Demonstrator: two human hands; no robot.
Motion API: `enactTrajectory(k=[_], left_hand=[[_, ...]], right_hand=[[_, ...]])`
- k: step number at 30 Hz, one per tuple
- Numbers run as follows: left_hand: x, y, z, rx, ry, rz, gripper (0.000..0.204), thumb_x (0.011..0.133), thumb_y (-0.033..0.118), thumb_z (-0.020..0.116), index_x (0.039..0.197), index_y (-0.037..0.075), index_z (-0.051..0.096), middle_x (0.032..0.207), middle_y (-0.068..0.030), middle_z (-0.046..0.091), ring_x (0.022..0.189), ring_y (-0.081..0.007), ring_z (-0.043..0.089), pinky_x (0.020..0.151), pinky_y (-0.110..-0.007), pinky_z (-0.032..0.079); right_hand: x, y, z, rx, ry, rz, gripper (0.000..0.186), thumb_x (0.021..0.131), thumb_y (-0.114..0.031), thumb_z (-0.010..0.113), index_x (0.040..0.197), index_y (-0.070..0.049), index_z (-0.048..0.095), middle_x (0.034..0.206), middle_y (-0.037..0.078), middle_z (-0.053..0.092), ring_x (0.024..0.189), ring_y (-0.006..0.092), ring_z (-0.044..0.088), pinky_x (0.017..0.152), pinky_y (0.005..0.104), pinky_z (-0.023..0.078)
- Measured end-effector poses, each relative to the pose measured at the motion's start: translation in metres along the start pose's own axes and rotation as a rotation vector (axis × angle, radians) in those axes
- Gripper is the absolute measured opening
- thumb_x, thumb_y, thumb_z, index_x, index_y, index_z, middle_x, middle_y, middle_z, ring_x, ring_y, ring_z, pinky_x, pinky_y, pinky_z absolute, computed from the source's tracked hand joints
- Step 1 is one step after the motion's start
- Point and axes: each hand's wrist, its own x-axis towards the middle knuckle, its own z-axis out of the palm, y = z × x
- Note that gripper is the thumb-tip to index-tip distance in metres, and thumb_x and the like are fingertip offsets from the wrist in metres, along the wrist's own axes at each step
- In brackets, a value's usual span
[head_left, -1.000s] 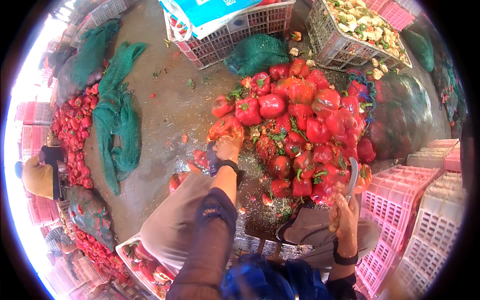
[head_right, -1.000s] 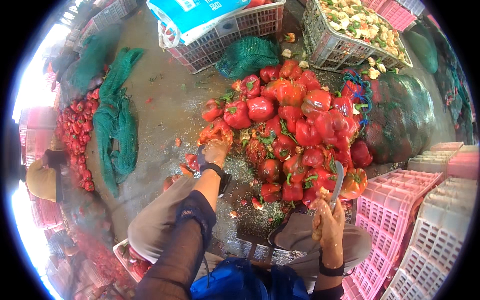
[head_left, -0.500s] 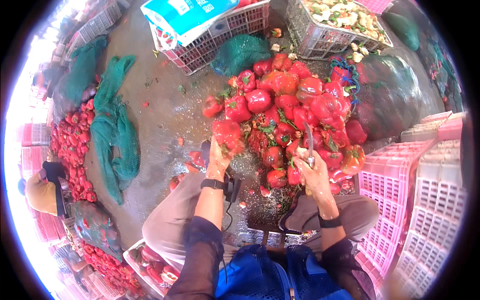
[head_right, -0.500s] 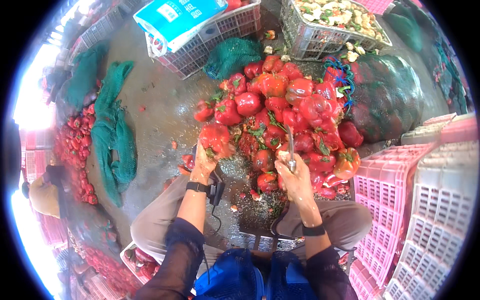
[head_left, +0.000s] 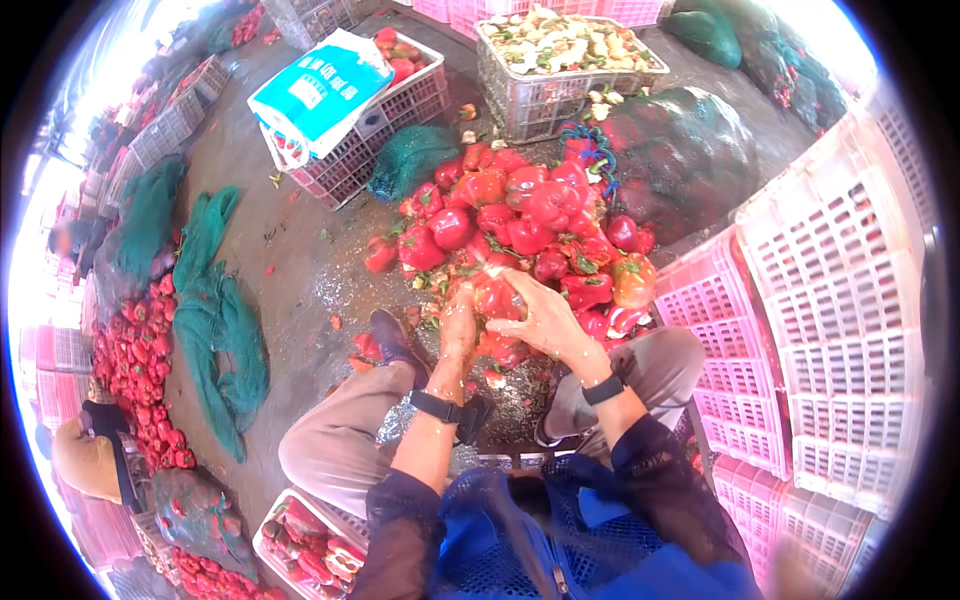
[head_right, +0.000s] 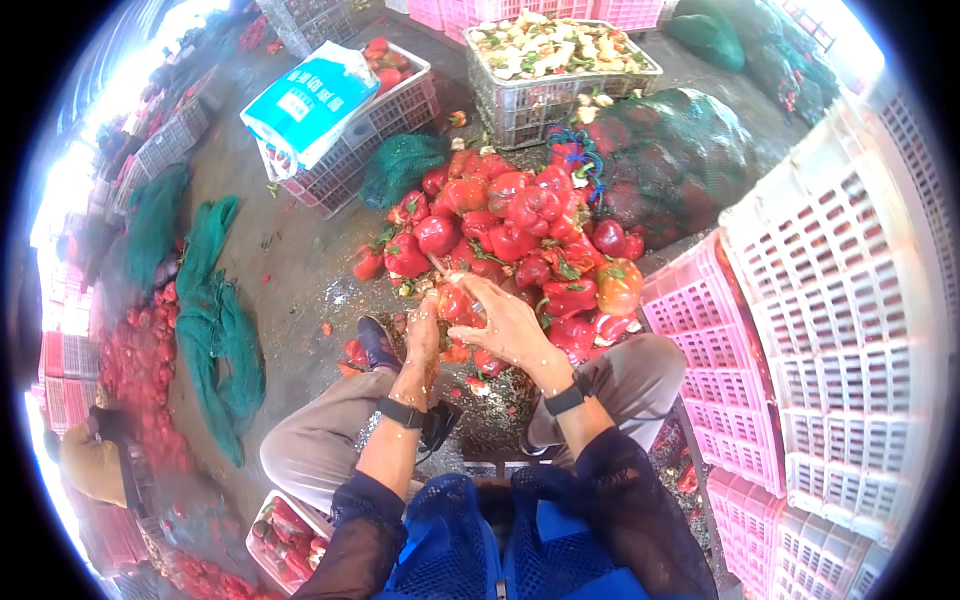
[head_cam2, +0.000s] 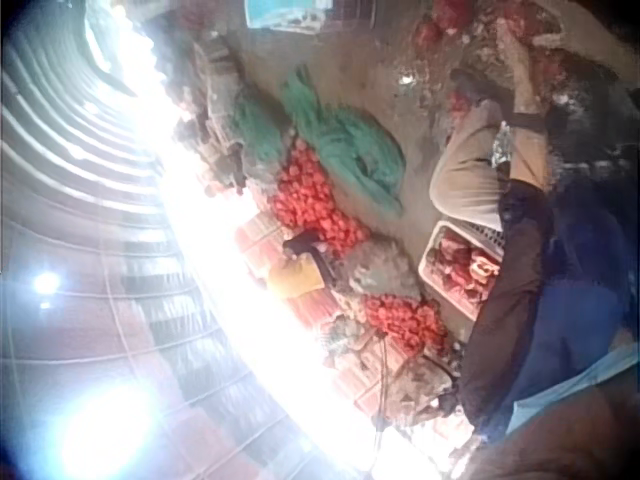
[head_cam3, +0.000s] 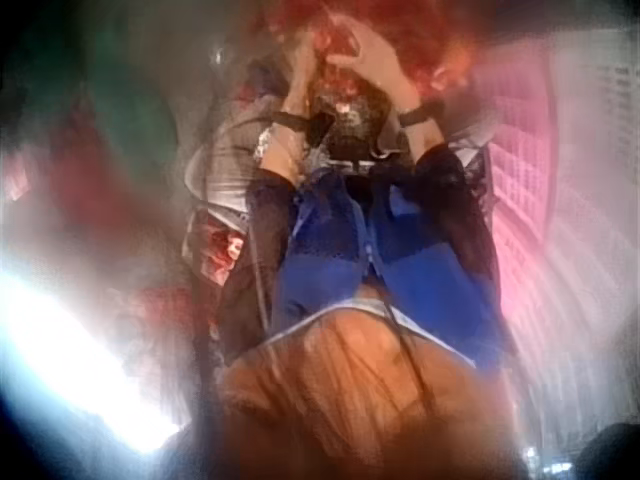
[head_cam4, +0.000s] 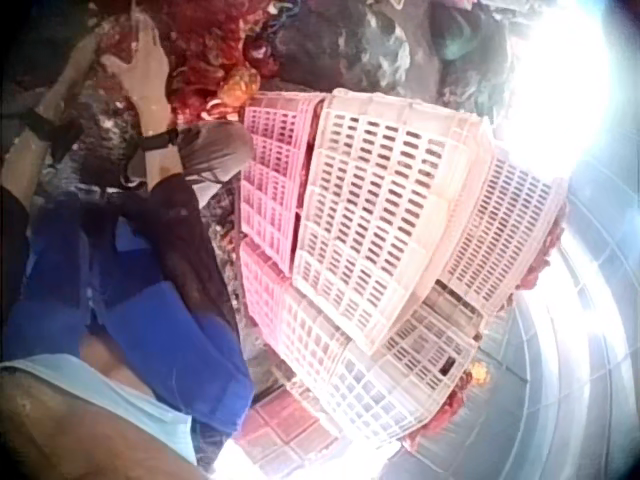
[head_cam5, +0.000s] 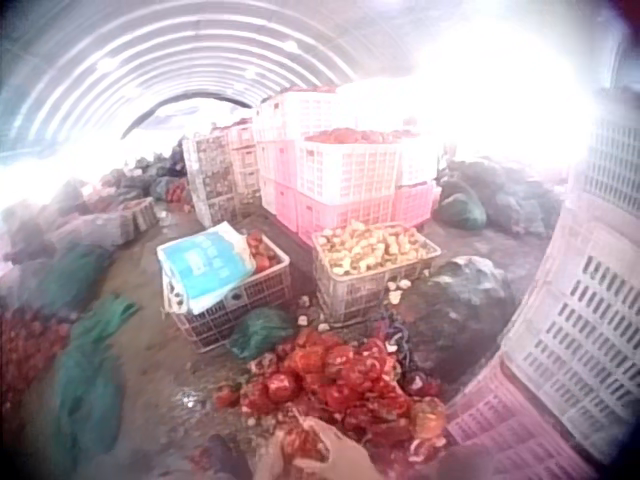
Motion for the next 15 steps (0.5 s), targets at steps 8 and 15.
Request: enactTrajectory(k=[8, 15], left_hand=[[-0.016, 0.012, 0.035, -0.506, -0.004, 0.063, 0.027, 0.089, 0.032, 0.043, 0.083, 0.009, 0.056, 0.070, -0.0022, 0.058, 0.060, -0.0147, 0.056, 0.049, -0.028, 0.046], [0.002, 0.028, -0.018, -1.145, -0.422, 0.034, 0.029, 0.086, 0.039, 0.044, 0.075, 0.012, 0.051, 0.061, -0.0005, 0.047, 0.047, -0.0118, 0.041, 0.039, -0.024, 0.033]], right_hand=[[-0.017, -0.003, -0.029, 0.052, -0.192, 0.276, 0.053, 0.070, -0.038, 0.069, 0.098, 0.001, 0.049, 0.080, 0.023, 0.056, 0.077, 0.0349, 0.058, 0.068, 0.0410, 0.044], [-0.036, -0.025, -0.076, 0.851, -0.047, 0.490, 0.057, 0.075, -0.015, 0.070, 0.124, -0.009, 0.043, 0.069, -0.005, 0.053, 0.050, 0.0016, 0.043, 0.042, 0.0174, 0.034]])
